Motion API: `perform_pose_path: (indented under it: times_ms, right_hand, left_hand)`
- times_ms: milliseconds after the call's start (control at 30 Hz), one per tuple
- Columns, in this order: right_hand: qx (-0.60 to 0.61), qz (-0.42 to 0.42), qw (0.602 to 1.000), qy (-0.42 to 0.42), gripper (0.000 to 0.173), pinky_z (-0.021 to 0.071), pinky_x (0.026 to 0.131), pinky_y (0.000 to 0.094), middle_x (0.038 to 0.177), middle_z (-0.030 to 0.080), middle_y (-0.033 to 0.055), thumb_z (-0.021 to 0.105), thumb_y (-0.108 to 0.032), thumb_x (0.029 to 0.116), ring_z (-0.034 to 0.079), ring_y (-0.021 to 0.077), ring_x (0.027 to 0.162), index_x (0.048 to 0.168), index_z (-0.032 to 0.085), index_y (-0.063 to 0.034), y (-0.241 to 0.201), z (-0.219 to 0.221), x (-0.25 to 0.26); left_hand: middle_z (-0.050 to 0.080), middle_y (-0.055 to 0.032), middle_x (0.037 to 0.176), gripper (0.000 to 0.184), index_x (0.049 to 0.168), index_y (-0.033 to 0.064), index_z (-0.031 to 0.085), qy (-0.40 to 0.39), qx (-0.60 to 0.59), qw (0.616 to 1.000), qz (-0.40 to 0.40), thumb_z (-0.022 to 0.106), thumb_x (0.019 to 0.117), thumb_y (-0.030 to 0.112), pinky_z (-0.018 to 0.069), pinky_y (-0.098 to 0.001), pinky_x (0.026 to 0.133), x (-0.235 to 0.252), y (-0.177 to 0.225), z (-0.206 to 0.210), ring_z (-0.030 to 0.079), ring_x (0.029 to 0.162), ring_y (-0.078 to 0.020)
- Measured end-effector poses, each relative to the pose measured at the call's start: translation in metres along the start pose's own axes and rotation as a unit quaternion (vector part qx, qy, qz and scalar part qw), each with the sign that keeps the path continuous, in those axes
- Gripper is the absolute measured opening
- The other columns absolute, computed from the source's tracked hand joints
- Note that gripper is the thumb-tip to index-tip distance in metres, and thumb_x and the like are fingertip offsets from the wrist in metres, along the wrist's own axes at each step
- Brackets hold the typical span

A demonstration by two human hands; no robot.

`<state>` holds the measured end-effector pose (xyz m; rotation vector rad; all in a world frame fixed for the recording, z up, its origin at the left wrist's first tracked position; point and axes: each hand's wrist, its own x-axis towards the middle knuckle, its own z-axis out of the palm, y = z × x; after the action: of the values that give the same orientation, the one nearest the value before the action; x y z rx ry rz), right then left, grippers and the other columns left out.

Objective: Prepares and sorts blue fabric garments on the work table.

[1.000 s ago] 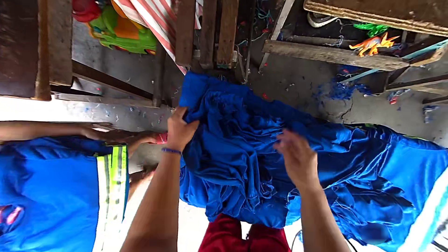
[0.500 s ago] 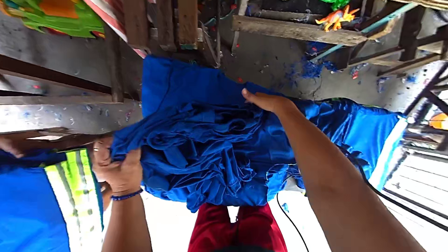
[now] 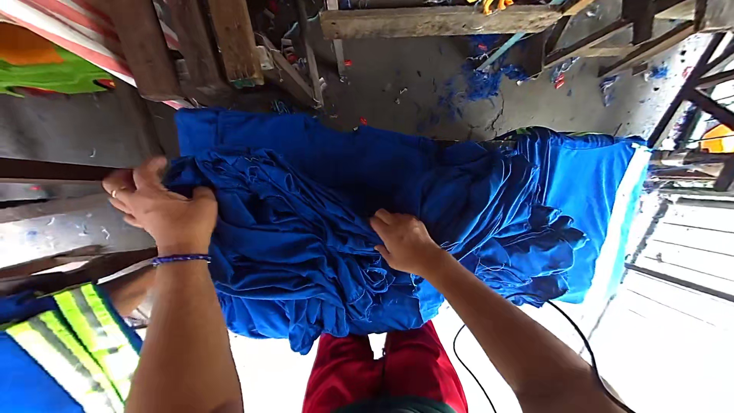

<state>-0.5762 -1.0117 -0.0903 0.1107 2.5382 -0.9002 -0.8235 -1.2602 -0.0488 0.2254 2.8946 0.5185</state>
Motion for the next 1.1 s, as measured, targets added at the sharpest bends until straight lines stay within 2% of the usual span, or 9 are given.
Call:
perform_pose_path:
  times_ms: [167, 233, 333, 467, 600, 700, 800, 933, 1100]
  right_hand:
    - [-0.042, -0.029, 0.999, 0.000, 0.051, 0.0533, 0.088, 0.0533, 0.125, 0.064, 0.0192, 0.077, 0.003, 0.0780, 0.065, 0.0373, 0.106, 0.127, 0.065, 0.0021, -0.025, 0.017, -0.006]
    - [-0.051, -0.036, 0.997, -0.039, 0.060, 0.0504, 0.093, 0.0521, 0.131, 0.060, 0.0200, 0.077, 0.001, 0.0804, 0.063, 0.0370, 0.112, 0.137, 0.058, 0.0043, -0.031, 0.012, -0.009]
    - [0.002, -0.062, 0.995, -0.073, 0.059, 0.0441, 0.101, 0.0553, 0.147, 0.053, 0.0188, 0.071, -0.014, 0.0942, 0.059, 0.0369, 0.122, 0.147, 0.051, 0.0000, -0.026, -0.014, -0.024]
    - [0.227, -0.056, 0.948, 0.216, 0.017, 0.0589, 0.084, 0.0430, 0.105, 0.073, 0.0123, 0.065, -0.006, 0.0912, 0.071, 0.0222, 0.093, 0.104, 0.076, -0.0004, 0.007, -0.039, -0.072]
    - [0.467, 0.293, 0.751, 0.364, 0.023, 0.0584, 0.071, 0.0337, 0.092, 0.067, 0.0116, 0.055, -0.012, 0.1013, 0.067, 0.0137, 0.077, 0.110, 0.061, 0.0079, 0.038, -0.022, -0.119]
    - [0.675, 0.454, 0.452, 0.366, 0.056, 0.0548, 0.085, 0.0437, 0.130, 0.052, 0.0231, 0.047, -0.038, 0.1077, 0.062, 0.0302, 0.105, 0.147, 0.035, -0.0001, 0.058, -0.005, -0.127]
    - [0.751, 0.434, 0.356, 0.348, 0.071, 0.0525, 0.097, 0.0464, 0.146, 0.047, 0.0228, 0.045, -0.053, 0.1050, 0.058, 0.0328, 0.123, 0.153, 0.033, -0.0023, 0.076, 0.004, -0.129]
    - [0.771, 0.353, 0.389, 0.361, 0.058, 0.0458, 0.105, 0.0502, 0.145, 0.051, 0.0151, 0.052, -0.037, 0.1004, 0.051, 0.0276, 0.132, 0.148, 0.039, -0.0069, 0.093, 0.003, -0.122]
    - [0.675, 0.198, 0.592, 0.393, 0.076, 0.0483, 0.104, 0.0397, 0.141, 0.054, 0.0143, 0.062, -0.015, 0.0850, 0.055, 0.0181, 0.128, 0.154, 0.032, -0.0034, 0.085, 0.001, -0.130]
  left_hand:
    - [0.062, -0.0270, 0.131, 0.035, 0.124, -0.0083, 0.065, -0.122, -0.160, 0.922, 0.331, 0.055, 0.0936, 0.004, 0.0489, -0.0463, 0.107, -0.042, 0.121, 0.041, 0.061, 0.124, -0.0339]
    - [0.065, -0.0234, 0.130, 0.035, 0.132, -0.0060, 0.062, -0.303, -0.149, 0.894, 0.294, 0.047, 0.1056, 0.013, 0.0501, -0.0452, 0.107, -0.048, 0.159, 0.082, 0.065, 0.121, -0.0305]
    - [0.047, -0.0256, 0.153, 0.060, 0.150, -0.0038, 0.046, -0.516, -0.114, 0.837, 0.144, 0.023, 0.1138, 0.039, 0.0290, -0.0563, 0.121, -0.057, 0.190, 0.135, 0.042, 0.146, -0.0373]
    - [0.053, -0.0302, 0.145, 0.089, 0.141, -0.0074, 0.054, -0.564, -0.084, 0.817, 0.081, 0.008, 0.1071, 0.060, 0.0333, -0.0618, 0.116, -0.070, 0.202, 0.167, 0.047, 0.141, -0.0412]
    - [0.067, -0.0284, 0.114, 0.053, 0.111, -0.0117, 0.068, -0.499, -0.144, 0.837, 0.174, 0.037, 0.1114, 0.032, 0.0445, -0.0542, 0.101, -0.073, 0.235, 0.169, 0.063, 0.114, -0.0357]
    - [0.050, -0.0156, 0.153, 0.061, 0.146, 0.0018, 0.053, -0.510, -0.213, 0.820, 0.146, 0.031, 0.1104, 0.047, 0.0322, -0.0468, 0.122, -0.074, 0.263, 0.175, 0.043, 0.146, -0.0226]
    - [0.022, -0.0027, 0.171, 0.082, 0.164, 0.0216, 0.028, -0.551, -0.144, 0.813, 0.120, 0.022, 0.1007, 0.074, 0.0156, -0.0543, 0.127, -0.072, 0.296, 0.183, 0.018, 0.158, -0.0205]
    - [0.036, -0.0090, 0.164, 0.087, 0.159, 0.0189, 0.039, -0.565, -0.040, 0.817, 0.109, 0.029, 0.0963, 0.079, 0.0246, -0.0573, 0.122, -0.078, 0.344, 0.195, 0.031, 0.153, -0.0263]
    - [0.060, -0.0073, 0.142, 0.081, 0.149, 0.0188, 0.050, -0.600, -0.018, 0.788, 0.136, 0.021, 0.0987, 0.076, 0.0469, -0.0452, 0.109, -0.077, 0.379, 0.180, 0.058, 0.131, -0.0182]
